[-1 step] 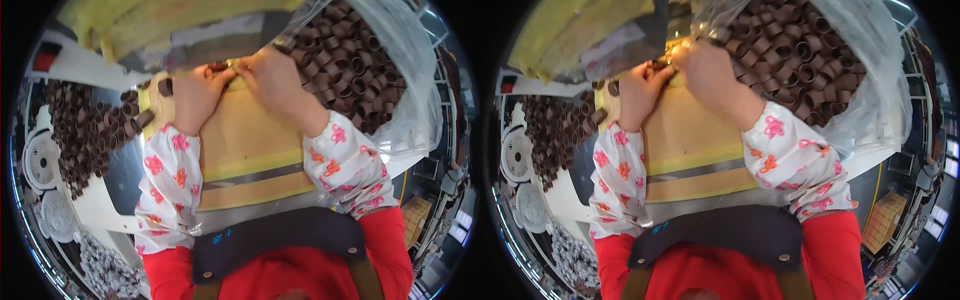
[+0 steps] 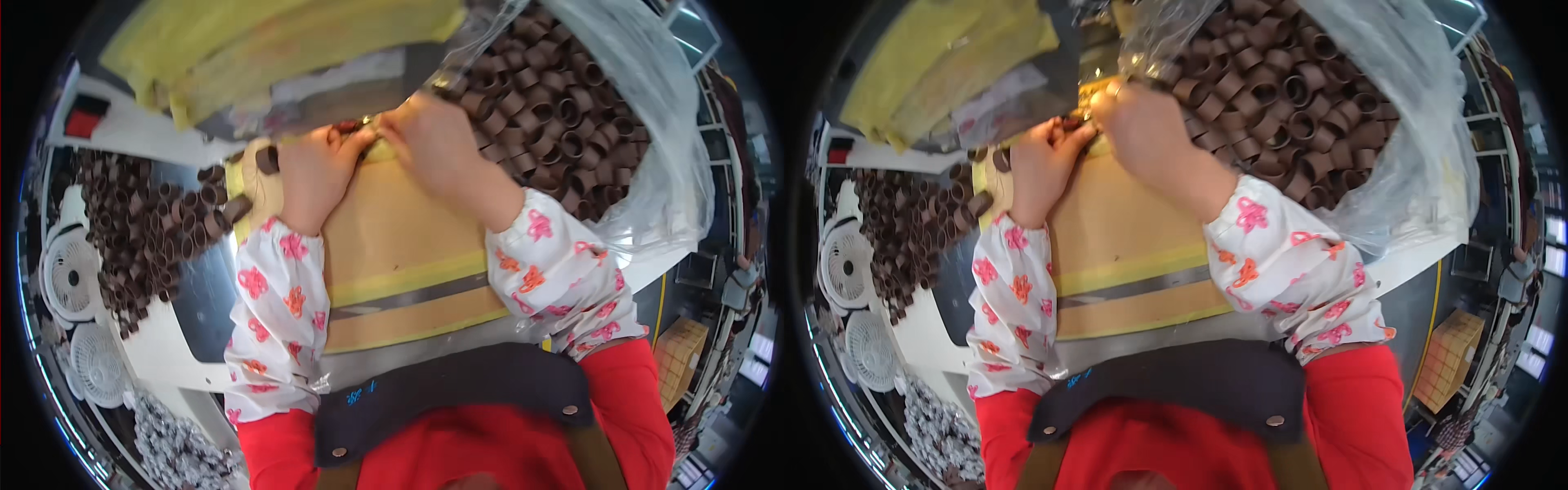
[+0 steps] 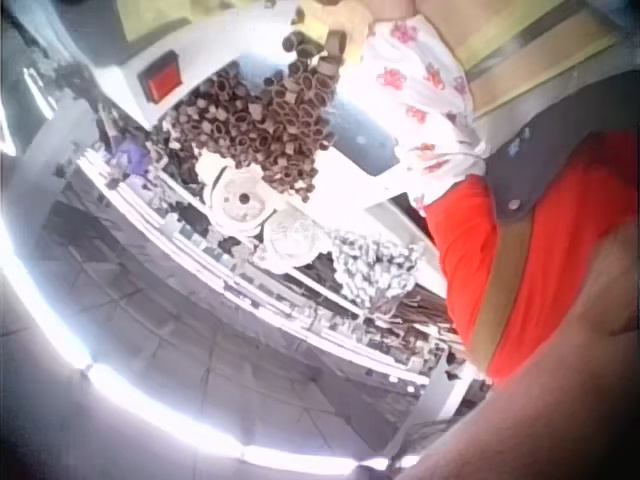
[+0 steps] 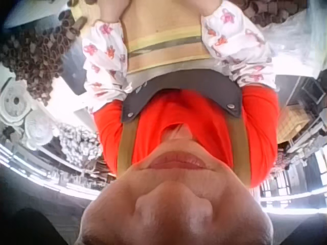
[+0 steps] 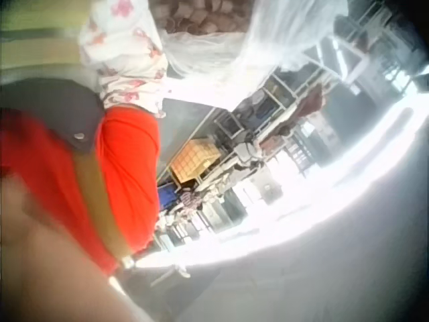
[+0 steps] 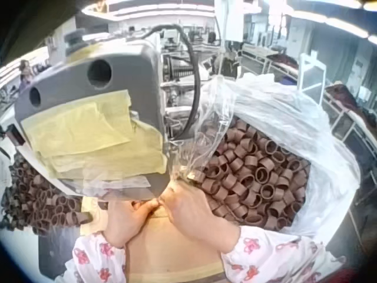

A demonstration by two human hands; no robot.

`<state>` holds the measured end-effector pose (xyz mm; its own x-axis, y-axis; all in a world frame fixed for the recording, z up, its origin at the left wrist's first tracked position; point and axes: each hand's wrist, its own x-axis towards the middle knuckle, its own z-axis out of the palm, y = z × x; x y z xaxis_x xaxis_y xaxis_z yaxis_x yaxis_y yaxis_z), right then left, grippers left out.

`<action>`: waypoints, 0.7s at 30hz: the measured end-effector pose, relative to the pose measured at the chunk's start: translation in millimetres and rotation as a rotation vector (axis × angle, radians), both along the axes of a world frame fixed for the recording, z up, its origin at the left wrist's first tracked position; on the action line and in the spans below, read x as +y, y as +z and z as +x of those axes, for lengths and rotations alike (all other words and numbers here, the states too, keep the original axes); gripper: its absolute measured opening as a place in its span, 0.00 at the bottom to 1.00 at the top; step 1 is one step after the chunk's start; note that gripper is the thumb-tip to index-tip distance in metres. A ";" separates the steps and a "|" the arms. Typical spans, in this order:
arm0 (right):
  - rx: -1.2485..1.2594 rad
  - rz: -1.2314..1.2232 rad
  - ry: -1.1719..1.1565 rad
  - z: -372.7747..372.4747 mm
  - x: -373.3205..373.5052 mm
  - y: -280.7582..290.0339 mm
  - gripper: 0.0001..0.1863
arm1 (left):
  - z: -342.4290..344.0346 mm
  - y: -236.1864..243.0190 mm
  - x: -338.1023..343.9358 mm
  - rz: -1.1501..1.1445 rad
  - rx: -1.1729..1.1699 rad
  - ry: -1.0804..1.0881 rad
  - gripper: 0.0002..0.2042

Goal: Sewing small brown leather loops using an industrial sewing machine.

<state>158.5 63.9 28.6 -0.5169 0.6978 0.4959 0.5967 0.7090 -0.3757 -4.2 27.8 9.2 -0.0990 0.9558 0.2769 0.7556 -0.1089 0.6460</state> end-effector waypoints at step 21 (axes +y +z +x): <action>0.132 -0.501 0.404 14.7 -42.9 11.2 0.06 | 8.8 15.6 -26.2 0.153 -0.397 -0.283 0.08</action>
<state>173.2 21.0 39.8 -0.7437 0.6246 0.2383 0.2469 0.5879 -0.7704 4.5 1.6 24.8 0.0323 0.9118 0.4093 0.3827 -0.3896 0.8377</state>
